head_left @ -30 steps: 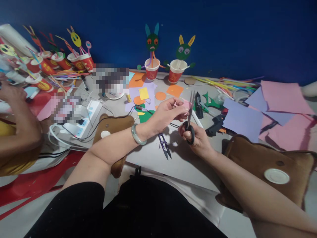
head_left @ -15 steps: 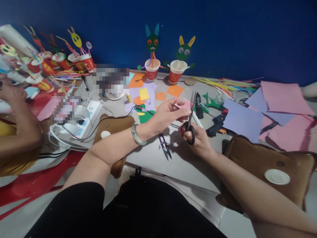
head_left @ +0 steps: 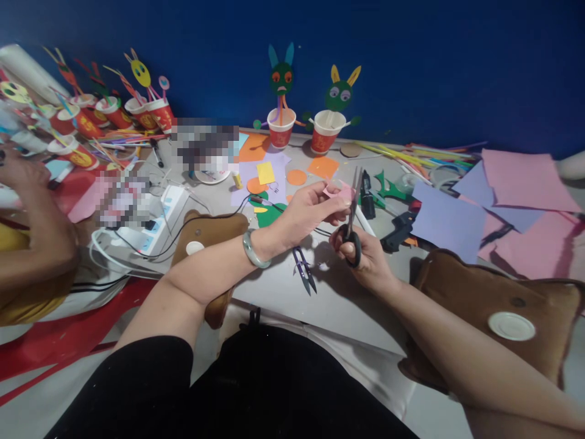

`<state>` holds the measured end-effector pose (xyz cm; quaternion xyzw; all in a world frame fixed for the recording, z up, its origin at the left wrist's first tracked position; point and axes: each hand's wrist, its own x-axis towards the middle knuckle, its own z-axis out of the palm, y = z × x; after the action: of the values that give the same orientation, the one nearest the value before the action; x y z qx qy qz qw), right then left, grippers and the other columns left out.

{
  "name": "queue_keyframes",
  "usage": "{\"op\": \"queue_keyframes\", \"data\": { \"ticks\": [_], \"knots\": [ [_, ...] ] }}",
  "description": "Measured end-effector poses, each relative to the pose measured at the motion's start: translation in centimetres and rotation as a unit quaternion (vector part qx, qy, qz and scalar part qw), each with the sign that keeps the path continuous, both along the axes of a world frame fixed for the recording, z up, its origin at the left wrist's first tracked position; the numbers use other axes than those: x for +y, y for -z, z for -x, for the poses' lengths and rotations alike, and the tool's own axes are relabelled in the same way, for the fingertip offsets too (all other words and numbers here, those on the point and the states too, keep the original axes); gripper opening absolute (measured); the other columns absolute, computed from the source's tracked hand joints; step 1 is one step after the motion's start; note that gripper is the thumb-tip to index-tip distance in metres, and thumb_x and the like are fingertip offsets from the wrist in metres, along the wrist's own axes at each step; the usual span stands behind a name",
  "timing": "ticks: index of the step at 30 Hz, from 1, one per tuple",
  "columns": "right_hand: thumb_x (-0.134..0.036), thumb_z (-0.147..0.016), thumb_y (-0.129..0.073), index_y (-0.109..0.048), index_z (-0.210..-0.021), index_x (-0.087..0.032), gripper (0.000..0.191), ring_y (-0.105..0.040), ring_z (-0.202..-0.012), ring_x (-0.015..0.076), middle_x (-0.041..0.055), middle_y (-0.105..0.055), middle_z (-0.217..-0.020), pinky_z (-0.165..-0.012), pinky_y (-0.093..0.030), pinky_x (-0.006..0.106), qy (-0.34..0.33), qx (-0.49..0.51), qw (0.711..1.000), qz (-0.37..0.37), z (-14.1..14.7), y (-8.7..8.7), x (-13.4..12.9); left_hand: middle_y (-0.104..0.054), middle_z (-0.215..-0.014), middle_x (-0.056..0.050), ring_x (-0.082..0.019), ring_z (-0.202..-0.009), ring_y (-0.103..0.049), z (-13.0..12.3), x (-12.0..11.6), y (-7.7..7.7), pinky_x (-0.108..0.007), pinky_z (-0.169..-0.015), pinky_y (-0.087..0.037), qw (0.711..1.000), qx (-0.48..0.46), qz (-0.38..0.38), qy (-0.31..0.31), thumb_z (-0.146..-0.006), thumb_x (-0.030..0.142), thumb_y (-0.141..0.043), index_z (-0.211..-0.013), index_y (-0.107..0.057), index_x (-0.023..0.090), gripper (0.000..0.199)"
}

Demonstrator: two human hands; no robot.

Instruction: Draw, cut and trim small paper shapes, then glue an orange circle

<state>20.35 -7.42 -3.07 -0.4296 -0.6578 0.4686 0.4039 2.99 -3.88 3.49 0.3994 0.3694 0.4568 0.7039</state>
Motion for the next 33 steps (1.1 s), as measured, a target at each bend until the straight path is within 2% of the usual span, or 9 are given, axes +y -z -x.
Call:
{"op": "queue_keyframes", "data": {
  "ticks": [7, 12, 20, 33],
  "knots": [
    [-0.082, -0.087, -0.065, -0.054, -0.069, -0.024, 0.062, -0.051, -0.070, 0.0197, 0.0021, -0.053, -0.068, -0.066, -0.042, 0.035, -0.001, -0.010, 1.000, -0.004, -0.05, -0.10, -0.04, -0.060, -0.066, 0.005, -0.007, -0.062, -0.056, -0.03, -0.02, -0.21, -0.024, -0.067, -0.048, 1.000, 0.001, 0.007, -0.004, -0.095, 0.012, -0.067, -0.076, -0.054, 0.020, 0.025],
    [-0.087, -0.083, -0.065, -0.053, -0.069, -0.024, 0.066, -0.049, -0.068, 0.0197, 0.0021, -0.053, -0.067, -0.064, -0.043, 0.036, 0.003, -0.014, 1.000, 0.000, 0.03, -0.29, -0.04, -0.058, -0.065, 0.006, -0.006, -0.061, -0.055, 0.02, -0.05, -0.22, -0.021, -0.064, -0.046, 1.000, -0.014, -0.009, -0.002, -0.096, 0.009, -0.066, -0.077, -0.053, 0.020, 0.025],
    [-0.085, -0.083, -0.067, -0.053, -0.069, -0.024, 0.065, -0.049, -0.067, 0.0188, 0.0017, -0.053, -0.066, -0.065, -0.042, 0.035, 0.007, -0.019, 1.000, 0.005, 0.05, -0.50, -0.06, -0.061, -0.067, 0.004, -0.009, -0.064, -0.059, 0.18, 0.03, -0.28, -0.025, -0.066, -0.049, 1.000, 0.026, -0.012, -0.013, -0.089, 0.018, -0.077, -0.074, -0.054, 0.022, 0.027],
    [-0.082, -0.082, -0.070, -0.053, -0.068, -0.024, 0.063, -0.048, -0.065, 0.0182, 0.0012, -0.052, -0.065, -0.063, -0.040, 0.034, 0.012, -0.013, 1.000, 0.006, 0.01, -0.41, -0.03, -0.062, -0.069, 0.003, -0.010, -0.067, -0.059, 0.39, 0.10, -0.04, -0.026, -0.067, -0.051, 0.999, 0.024, -0.043, -0.012, -0.088, 0.020, -0.077, -0.074, -0.057, 0.022, 0.025]
  ]
}}
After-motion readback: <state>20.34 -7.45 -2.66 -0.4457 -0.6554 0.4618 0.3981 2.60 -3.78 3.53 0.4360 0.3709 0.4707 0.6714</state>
